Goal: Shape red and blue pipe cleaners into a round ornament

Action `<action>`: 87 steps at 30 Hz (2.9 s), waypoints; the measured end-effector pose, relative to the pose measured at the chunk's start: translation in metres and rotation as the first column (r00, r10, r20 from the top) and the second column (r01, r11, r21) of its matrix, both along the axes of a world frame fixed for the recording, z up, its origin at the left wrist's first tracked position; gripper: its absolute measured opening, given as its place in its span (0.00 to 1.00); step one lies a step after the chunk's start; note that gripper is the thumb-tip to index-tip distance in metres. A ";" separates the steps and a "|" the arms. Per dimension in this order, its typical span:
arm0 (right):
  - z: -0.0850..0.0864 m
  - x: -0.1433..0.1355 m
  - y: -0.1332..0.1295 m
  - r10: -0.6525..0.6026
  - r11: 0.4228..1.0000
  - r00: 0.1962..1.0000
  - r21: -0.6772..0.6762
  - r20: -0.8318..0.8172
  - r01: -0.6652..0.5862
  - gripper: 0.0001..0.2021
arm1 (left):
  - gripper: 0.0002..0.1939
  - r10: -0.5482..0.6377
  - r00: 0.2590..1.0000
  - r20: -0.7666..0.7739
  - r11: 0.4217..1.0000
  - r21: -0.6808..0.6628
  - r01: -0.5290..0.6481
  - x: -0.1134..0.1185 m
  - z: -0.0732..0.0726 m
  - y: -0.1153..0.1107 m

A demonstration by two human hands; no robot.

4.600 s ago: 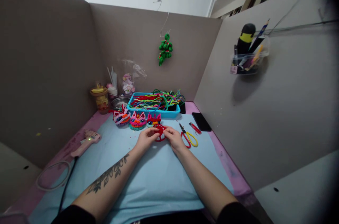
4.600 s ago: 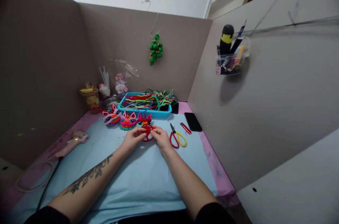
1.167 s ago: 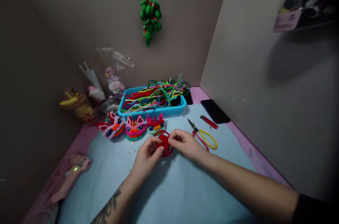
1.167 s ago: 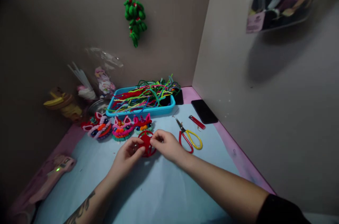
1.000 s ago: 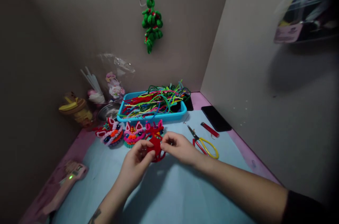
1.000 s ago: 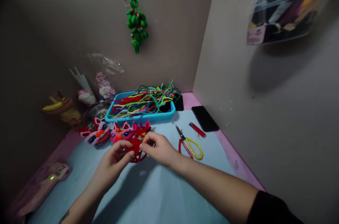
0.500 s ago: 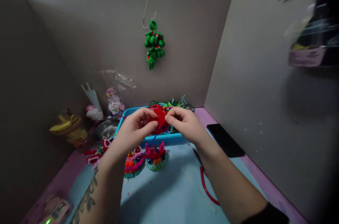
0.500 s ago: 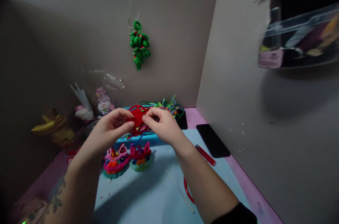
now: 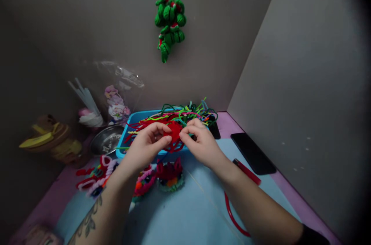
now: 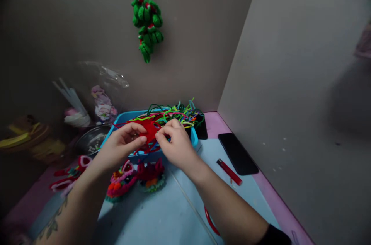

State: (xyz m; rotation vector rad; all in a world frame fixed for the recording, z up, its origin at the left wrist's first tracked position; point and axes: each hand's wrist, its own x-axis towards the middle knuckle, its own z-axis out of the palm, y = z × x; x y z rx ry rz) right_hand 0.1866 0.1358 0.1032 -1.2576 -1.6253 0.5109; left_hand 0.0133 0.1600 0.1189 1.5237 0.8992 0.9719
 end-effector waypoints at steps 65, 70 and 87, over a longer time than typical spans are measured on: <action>0.008 -0.003 -0.029 -0.142 0.945 0.986 0.308 0.085 0.110 0.05 | 0.09 0.230 0.964 0.130 0.967 0.079 -0.242 0.020 0.005 -0.034; 0.008 -0.005 -0.030 -0.120 0.964 0.992 0.243 0.045 0.106 0.06 | 0.10 0.187 0.973 0.135 0.977 0.079 -0.198 0.020 0.004 -0.034; 0.003 -0.009 -0.029 -0.189 0.935 0.981 0.315 0.050 0.164 0.07 | 0.10 0.225 0.962 0.151 0.966 0.097 -0.241 0.021 0.001 -0.032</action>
